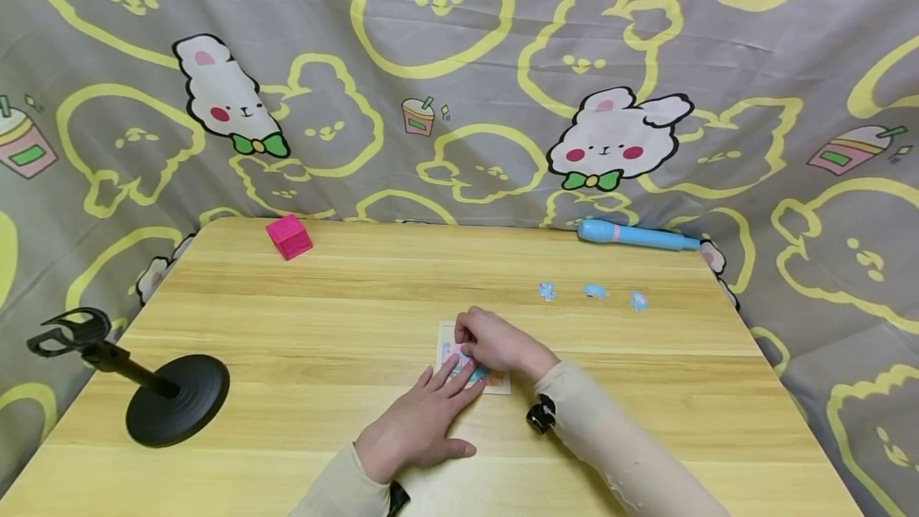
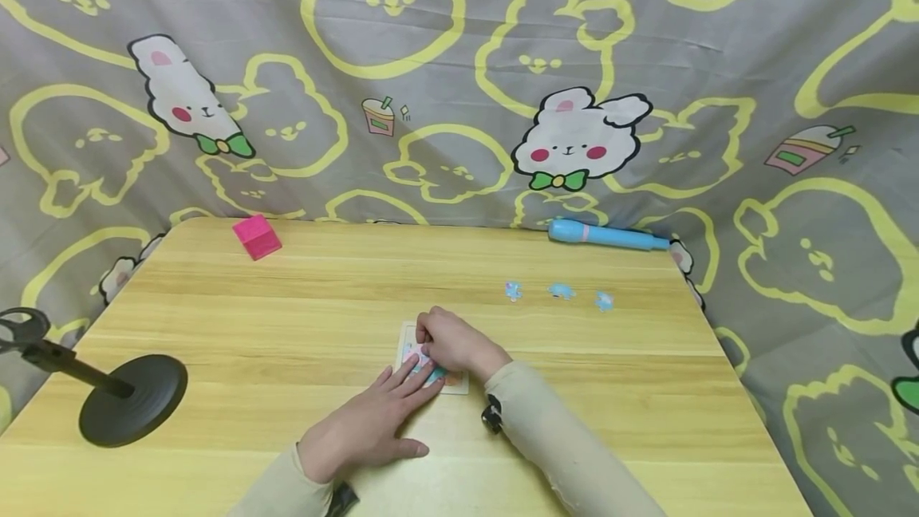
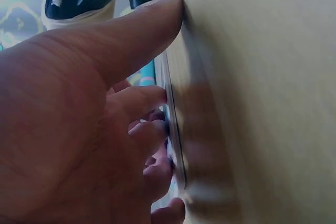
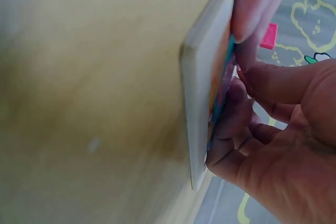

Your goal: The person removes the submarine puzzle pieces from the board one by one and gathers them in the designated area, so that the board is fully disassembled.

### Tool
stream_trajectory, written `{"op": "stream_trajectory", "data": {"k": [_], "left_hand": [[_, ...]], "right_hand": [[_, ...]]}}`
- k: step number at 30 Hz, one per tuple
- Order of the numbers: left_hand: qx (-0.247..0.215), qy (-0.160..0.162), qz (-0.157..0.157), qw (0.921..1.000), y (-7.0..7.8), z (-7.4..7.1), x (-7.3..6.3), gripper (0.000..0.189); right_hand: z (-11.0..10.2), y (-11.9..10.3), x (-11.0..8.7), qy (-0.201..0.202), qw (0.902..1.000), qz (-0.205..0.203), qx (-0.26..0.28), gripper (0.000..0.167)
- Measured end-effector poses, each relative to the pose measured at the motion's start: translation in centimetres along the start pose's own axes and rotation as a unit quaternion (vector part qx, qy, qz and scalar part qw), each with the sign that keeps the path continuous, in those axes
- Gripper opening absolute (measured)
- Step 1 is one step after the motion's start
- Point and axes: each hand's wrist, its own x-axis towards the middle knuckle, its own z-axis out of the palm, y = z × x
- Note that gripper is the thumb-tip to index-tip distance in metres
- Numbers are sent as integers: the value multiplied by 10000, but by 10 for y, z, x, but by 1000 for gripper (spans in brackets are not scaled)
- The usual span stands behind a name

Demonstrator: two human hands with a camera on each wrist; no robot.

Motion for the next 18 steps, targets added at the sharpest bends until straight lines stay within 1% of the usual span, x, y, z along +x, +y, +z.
{"op": "stream_trajectory", "data": {"k": [3, 6, 10, 18], "left_hand": [[347, 114, 10, 9993, 5, 0, -3, 81], [540, 207, 56, 9983, 7, -1, -7, 79], [365, 215, 118, 9990, 7, -2, -10, 77], [-2, 79, 145, 9999, 5, -3, -11, 75]], "right_hand": [[1, 0, 0, -8, 10000, 62, -73, 12], [1, -1, 1, -13, 9999, 72, -71, 12], [0, 0, 1, 13, 10000, 51, 55, 10], [-1, 6, -1, 73, 9979, 46, 635, 11]]}}
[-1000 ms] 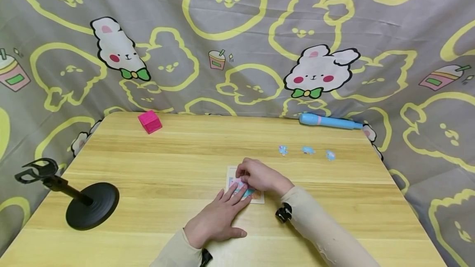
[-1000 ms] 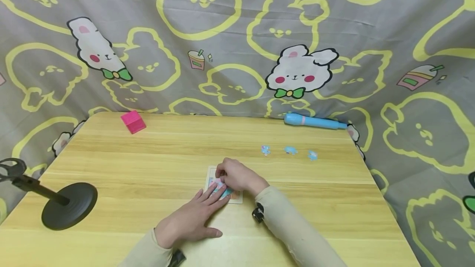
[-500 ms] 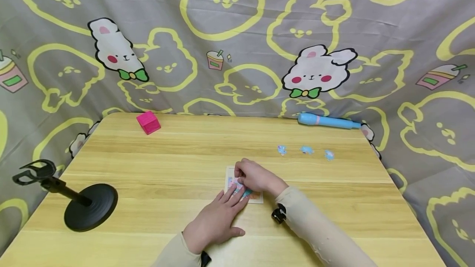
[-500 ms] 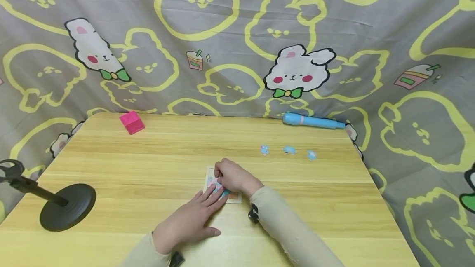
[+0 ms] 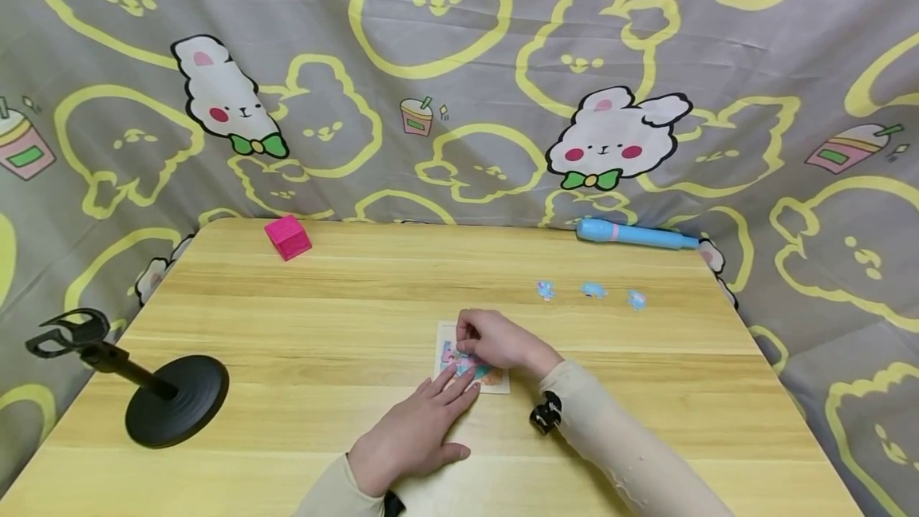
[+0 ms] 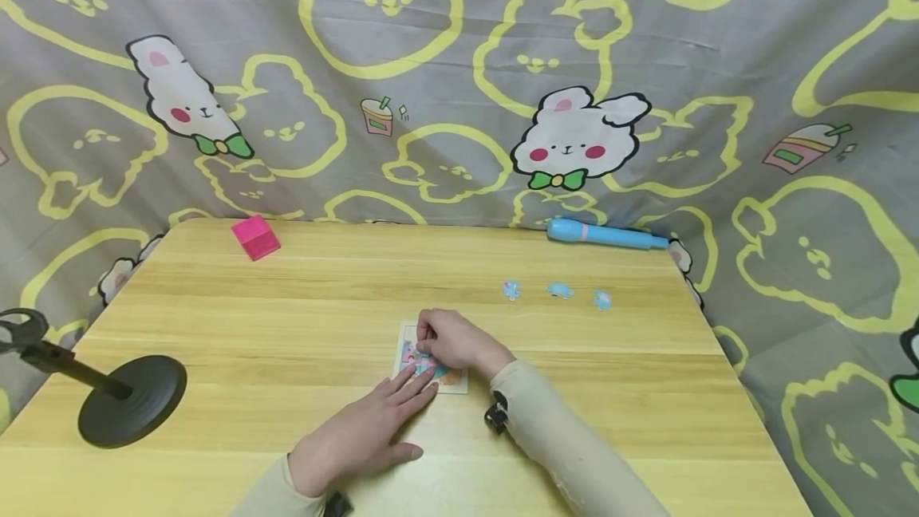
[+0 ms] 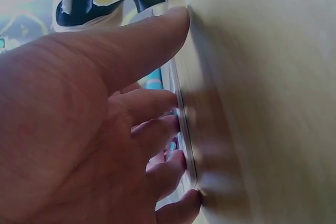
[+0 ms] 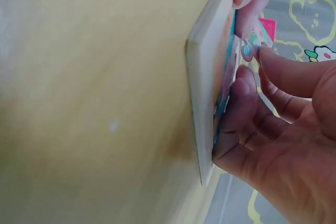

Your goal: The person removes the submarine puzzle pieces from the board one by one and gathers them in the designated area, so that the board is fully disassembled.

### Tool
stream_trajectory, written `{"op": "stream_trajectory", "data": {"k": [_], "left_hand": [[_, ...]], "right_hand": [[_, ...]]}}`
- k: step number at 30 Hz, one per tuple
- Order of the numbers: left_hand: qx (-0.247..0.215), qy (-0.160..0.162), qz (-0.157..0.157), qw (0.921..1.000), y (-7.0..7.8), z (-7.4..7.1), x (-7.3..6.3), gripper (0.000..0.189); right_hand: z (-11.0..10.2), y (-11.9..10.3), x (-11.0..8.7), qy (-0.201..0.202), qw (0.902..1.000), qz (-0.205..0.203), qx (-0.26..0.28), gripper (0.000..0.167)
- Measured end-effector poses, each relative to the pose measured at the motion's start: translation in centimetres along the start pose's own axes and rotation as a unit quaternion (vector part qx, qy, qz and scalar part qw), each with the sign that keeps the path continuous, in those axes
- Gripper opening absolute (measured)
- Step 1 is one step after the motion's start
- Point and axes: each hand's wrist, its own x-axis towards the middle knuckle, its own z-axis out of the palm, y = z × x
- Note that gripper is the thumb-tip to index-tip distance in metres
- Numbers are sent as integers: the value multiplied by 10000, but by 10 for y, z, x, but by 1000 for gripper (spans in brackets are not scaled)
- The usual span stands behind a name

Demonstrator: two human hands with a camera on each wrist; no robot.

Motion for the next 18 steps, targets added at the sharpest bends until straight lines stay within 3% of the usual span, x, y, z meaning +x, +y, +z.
{"op": "stream_trajectory", "data": {"k": [9, 18], "left_hand": [[-88, 74, 13, 9999, -1, 2, 0, 74], [-262, 56, -40, 9996, -1, 1, 1, 73]], "right_hand": [[-8, 6, -9, -5, 9988, -27, 493, 4], [-42, 25, -36, 476, 9933, -23, 1057, 9]]}}
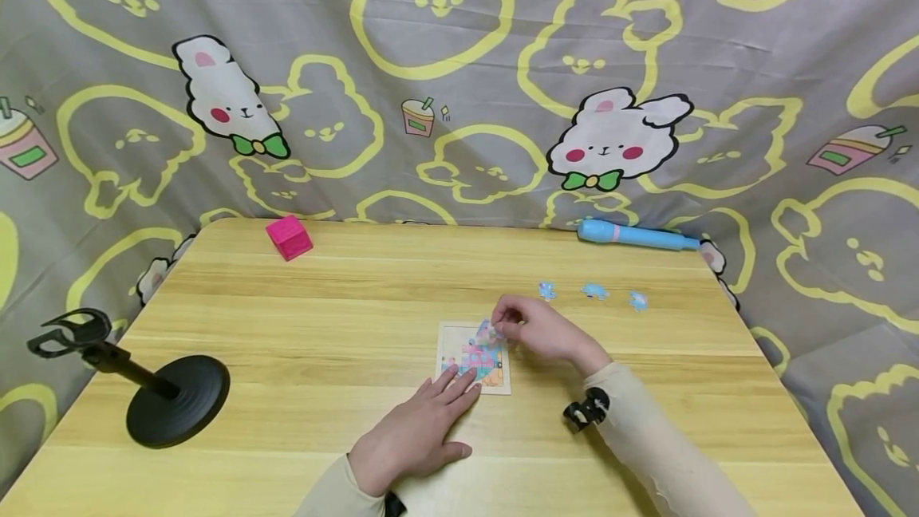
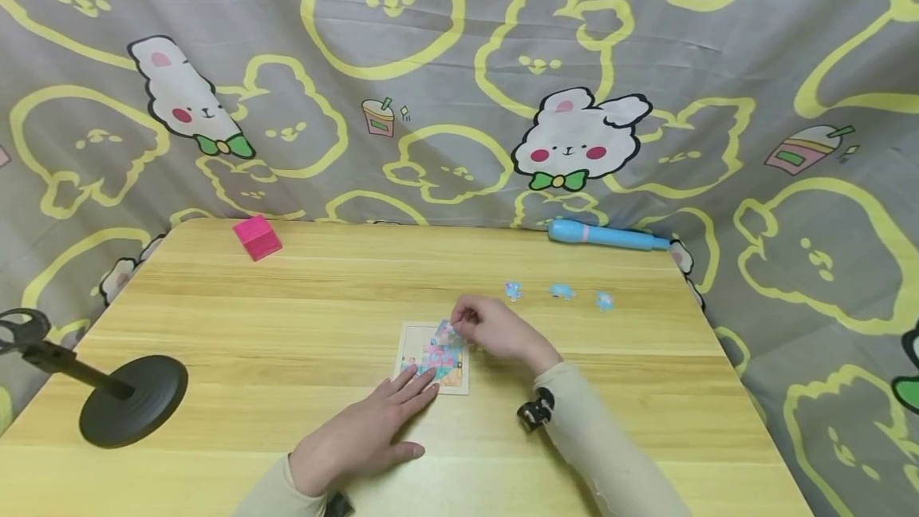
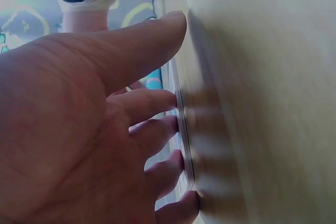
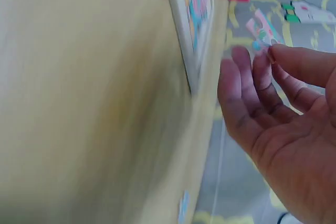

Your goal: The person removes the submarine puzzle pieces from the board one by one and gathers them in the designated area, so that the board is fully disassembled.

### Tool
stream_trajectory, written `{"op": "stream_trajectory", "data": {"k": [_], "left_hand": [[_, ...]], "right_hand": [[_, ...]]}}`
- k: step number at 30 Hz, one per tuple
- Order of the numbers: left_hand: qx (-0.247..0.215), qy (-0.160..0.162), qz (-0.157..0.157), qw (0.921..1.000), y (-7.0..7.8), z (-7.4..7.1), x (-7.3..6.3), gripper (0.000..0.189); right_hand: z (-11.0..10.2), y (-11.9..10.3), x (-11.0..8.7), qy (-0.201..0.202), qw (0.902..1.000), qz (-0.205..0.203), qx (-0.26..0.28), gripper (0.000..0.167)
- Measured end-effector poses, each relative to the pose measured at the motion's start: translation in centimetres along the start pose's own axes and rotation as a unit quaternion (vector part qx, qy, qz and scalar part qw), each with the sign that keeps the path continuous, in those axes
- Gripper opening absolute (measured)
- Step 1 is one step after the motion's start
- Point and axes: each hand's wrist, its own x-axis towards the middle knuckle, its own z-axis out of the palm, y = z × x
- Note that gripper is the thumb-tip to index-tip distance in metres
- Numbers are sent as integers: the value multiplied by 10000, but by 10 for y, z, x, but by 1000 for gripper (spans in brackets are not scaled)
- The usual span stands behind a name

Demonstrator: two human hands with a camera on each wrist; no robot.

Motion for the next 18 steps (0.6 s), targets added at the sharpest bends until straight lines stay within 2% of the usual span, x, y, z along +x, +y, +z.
{"op": "stream_trajectory", "data": {"k": [6, 12, 18], "left_hand": [[-48, -43, -27, 10000, 1, -1, 0, 74], [-77, -53, -29, 10000, 1, 0, 0, 74], [-89, -16, -15, 10000, 0, 1, 0, 73]], "right_hand": [[-26, 16, -12, 249, 9994, 215, 55, 6], [-46, 36, -21, 364, 9981, 407, -296, 10], [-58, 51, -25, 286, 9960, 526, -670, 13]]}}
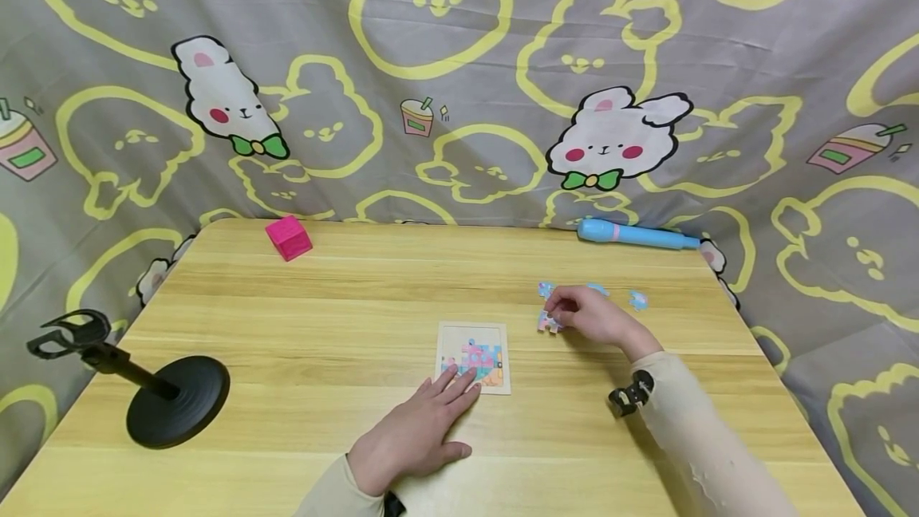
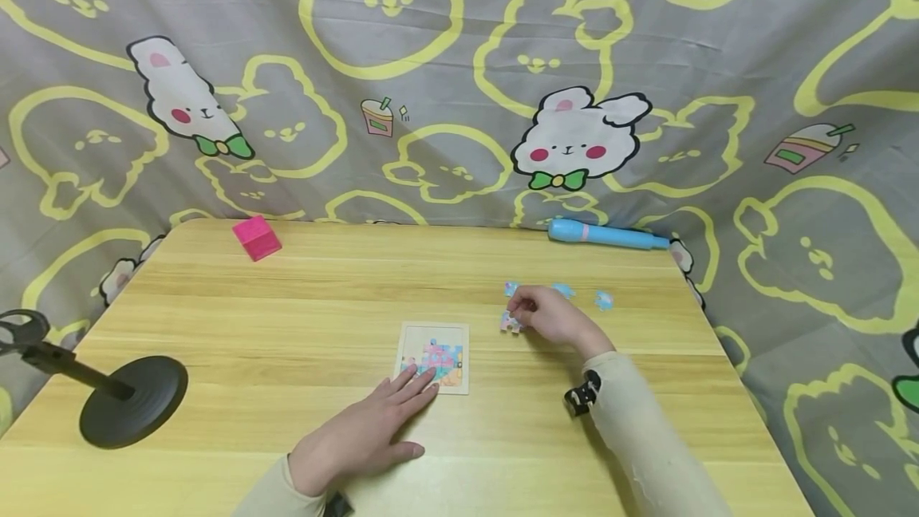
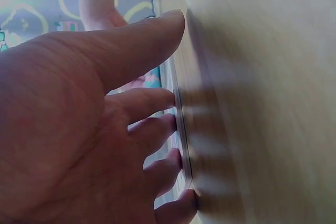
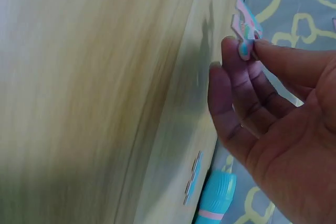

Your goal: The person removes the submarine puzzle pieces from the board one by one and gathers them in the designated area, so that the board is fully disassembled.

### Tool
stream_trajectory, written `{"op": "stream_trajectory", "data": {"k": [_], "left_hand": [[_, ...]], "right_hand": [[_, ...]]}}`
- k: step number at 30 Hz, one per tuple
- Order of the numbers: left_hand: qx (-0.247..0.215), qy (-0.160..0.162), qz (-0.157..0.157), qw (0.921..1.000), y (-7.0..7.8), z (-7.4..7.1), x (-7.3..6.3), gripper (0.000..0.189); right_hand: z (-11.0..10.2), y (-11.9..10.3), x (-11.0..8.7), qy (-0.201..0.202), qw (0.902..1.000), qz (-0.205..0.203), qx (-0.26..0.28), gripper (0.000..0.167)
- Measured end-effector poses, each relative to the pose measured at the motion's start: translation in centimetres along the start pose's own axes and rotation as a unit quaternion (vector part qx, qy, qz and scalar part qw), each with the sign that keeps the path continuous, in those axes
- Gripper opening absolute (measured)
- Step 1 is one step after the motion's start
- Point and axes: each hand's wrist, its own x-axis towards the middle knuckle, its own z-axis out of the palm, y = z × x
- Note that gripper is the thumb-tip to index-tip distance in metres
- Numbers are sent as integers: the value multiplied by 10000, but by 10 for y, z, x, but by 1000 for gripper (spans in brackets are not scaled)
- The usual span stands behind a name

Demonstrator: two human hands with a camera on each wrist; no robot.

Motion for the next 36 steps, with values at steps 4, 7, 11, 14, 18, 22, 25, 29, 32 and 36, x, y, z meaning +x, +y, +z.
{"op": "stream_trajectory", "data": {"k": [4, 7, 11, 14, 18, 22, 25, 29, 32, 36], "left_hand": [[-19, 15, -1, 10000, 0, 1, 0, 73], [-51, 13, -3, 10000, -1, 1, 0, 73], [-85, 4, -2, 10000, -1, 1, 0, 73], [-91, 10, 1, 10000, -1, 1, 0, 73], [-85, 18, 0, 10000, -1, 2, 0, 73], [-102, 9, -12, 9999, -1, 2, 0, 73], [-136, 4, -19, 9999, -1, 2, 0, 73], [-146, -6, -19, 9999, -1, 2, 0, 73], [-143, -11, -15, 9999, -1, 2, 0, 73], [-147, -14, -20, 9999, -1, 2, 0, 73]], "right_hand": [[-3, 6, 2, -2, 9997, 34, -261, 15], [-3, 8, 5, -8, 9992, 41, -395, 15], [-1, 9, 8, -35, 9988, 43, -478, 15], [0, 9, 9, -23, 9984, 37, -561, 15], [0, 9, 9, 11, 9981, 58, -612, 10], [0, 10, 8, 101, 9973, 141, -707, 5], [2, 8, 6, 218, 9962, 174, -824, 5], [8, -2, 4, 395, 9949, 56, -925, 8], [15, -14, 3, 507, 9941, -113, -952, 11], [27, -34, 3, 491, 9930, -308, -1027, 15]]}}
